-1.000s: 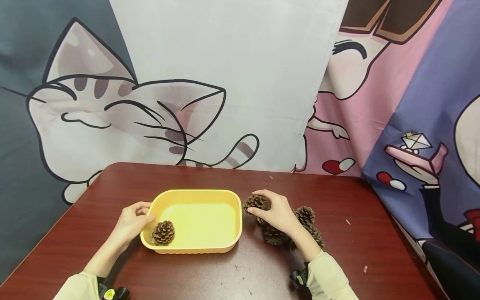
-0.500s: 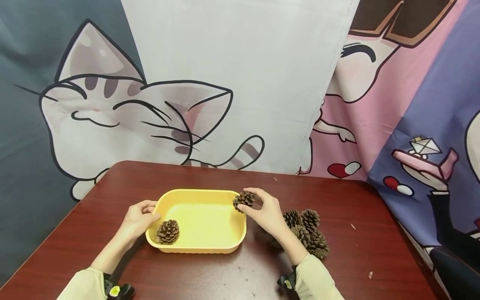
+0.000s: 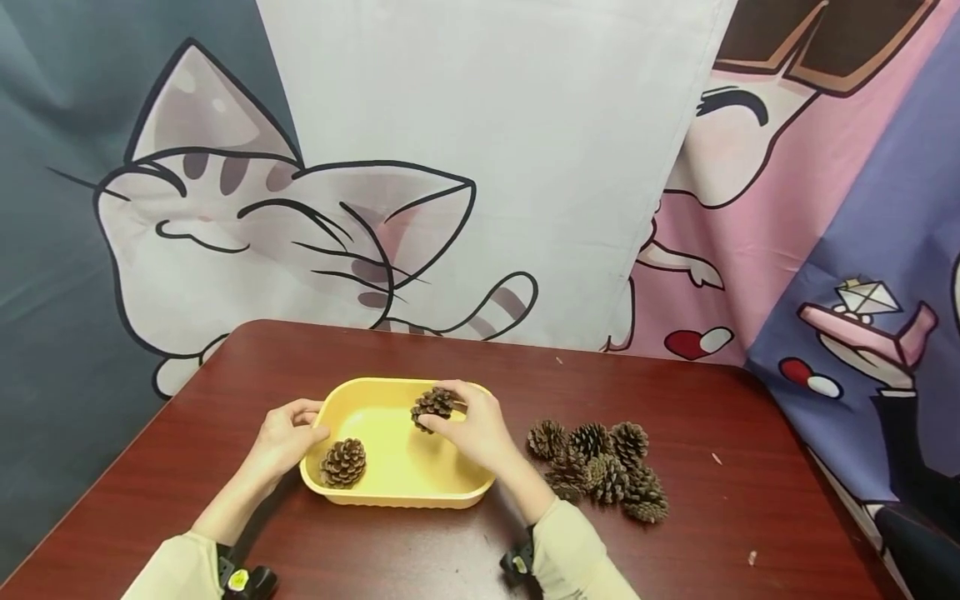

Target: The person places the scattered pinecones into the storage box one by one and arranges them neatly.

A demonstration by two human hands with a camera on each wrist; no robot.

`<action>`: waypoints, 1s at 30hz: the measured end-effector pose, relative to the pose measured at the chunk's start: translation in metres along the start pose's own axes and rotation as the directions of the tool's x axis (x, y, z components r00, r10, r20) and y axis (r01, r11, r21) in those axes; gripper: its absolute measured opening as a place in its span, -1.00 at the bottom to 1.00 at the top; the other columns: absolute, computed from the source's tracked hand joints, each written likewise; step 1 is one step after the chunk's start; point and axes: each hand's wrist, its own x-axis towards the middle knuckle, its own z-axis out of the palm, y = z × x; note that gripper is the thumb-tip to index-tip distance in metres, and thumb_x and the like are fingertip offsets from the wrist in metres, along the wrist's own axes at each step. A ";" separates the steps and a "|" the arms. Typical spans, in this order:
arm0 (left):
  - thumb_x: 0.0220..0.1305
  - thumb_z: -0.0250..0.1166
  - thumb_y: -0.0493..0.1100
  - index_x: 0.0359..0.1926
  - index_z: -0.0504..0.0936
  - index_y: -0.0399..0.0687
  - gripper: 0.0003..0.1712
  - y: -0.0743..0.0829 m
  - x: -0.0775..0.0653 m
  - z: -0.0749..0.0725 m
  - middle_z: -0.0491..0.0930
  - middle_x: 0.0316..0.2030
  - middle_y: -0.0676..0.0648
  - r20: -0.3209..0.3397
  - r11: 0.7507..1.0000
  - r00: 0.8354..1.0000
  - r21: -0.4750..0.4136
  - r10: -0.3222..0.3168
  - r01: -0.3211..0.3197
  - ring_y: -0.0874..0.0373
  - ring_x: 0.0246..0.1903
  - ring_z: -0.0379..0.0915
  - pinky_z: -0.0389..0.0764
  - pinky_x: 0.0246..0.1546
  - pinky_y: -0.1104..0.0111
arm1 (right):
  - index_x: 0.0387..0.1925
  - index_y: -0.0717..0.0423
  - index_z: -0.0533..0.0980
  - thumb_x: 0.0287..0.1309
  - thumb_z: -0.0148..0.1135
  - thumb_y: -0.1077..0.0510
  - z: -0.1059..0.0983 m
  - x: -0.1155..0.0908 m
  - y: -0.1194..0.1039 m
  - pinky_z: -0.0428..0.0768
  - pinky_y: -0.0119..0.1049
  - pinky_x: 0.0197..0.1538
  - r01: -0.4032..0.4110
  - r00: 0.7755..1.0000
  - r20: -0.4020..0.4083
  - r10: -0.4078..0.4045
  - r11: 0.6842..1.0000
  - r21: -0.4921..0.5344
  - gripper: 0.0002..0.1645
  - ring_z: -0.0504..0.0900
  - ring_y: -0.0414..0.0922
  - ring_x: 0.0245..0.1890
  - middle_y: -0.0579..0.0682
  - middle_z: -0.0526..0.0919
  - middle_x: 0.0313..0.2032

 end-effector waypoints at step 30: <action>-0.14 0.26 -0.38 -0.15 0.59 -0.28 -0.61 0.002 0.001 0.001 0.50 -0.53 0.03 -0.022 1.000 1.000 0.002 0.002 -0.002 0.29 -0.51 0.40 0.48 -0.52 0.49 | -0.08 0.12 0.55 -0.12 0.44 0.09 0.081 0.017 -0.028 0.49 -0.16 0.07 0.005 0.996 0.089 0.009 0.987 -0.160 -0.51 0.56 -0.04 -0.04 0.03 0.64 -0.11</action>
